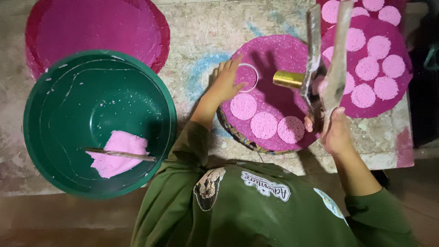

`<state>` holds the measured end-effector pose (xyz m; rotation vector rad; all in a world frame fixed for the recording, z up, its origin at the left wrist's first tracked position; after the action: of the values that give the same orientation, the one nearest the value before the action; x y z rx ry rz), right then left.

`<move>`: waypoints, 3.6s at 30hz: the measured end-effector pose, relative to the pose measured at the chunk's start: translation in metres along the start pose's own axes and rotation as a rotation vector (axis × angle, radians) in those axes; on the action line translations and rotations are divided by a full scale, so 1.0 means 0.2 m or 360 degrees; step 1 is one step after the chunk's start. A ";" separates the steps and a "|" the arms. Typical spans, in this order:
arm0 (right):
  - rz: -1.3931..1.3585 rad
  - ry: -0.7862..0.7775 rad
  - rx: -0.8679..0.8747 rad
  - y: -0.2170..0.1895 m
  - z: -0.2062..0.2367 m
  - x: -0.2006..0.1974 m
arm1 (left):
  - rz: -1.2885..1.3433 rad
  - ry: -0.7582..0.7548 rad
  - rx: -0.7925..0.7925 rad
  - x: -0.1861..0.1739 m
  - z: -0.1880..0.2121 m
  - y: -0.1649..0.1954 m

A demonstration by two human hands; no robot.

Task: The person scoops pink dough from a green basin into a wooden hand press, squeezes the press to extrude a round dough disc onto a pink tray, and repeats the cycle, occasionally rearranging the discs and covering a filled tray with a woven bamboo lid.

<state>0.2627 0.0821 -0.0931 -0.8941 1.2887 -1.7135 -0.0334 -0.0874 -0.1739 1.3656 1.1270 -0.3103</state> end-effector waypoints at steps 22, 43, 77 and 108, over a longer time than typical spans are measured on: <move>0.1761 -0.0265 0.0453 -0.41 -0.72 0.47 | 0.3676 0.1238 0.0405 -0.35 -0.24 -0.11; 0.1874 -0.0071 0.0005 -0.37 -0.76 0.51 | 0.3497 0.1416 0.0042 -0.40 -0.32 -0.13; 0.1412 0.0116 -0.0073 -0.22 -0.72 0.25 | 0.1993 0.0126 -0.1031 -0.04 -0.07 0.01; 0.0131 0.0846 -0.0381 0.29 0.08 -0.32 | -0.0572 -0.0085 0.0004 -0.18 -0.43 0.45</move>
<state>0.3152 0.1230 -0.1508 -0.5136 1.8830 -1.8235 -0.0211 -0.0046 -0.0761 1.1459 1.3260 -0.6036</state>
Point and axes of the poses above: each hand's wrist, its own z-axis away from the middle knuckle, its own x-axis out of the palm, y = z × x, the point moved 4 cm from there along -z, towards the middle knuckle, and after that the axes turned 10 degrees about x, right-handed, at the moved point
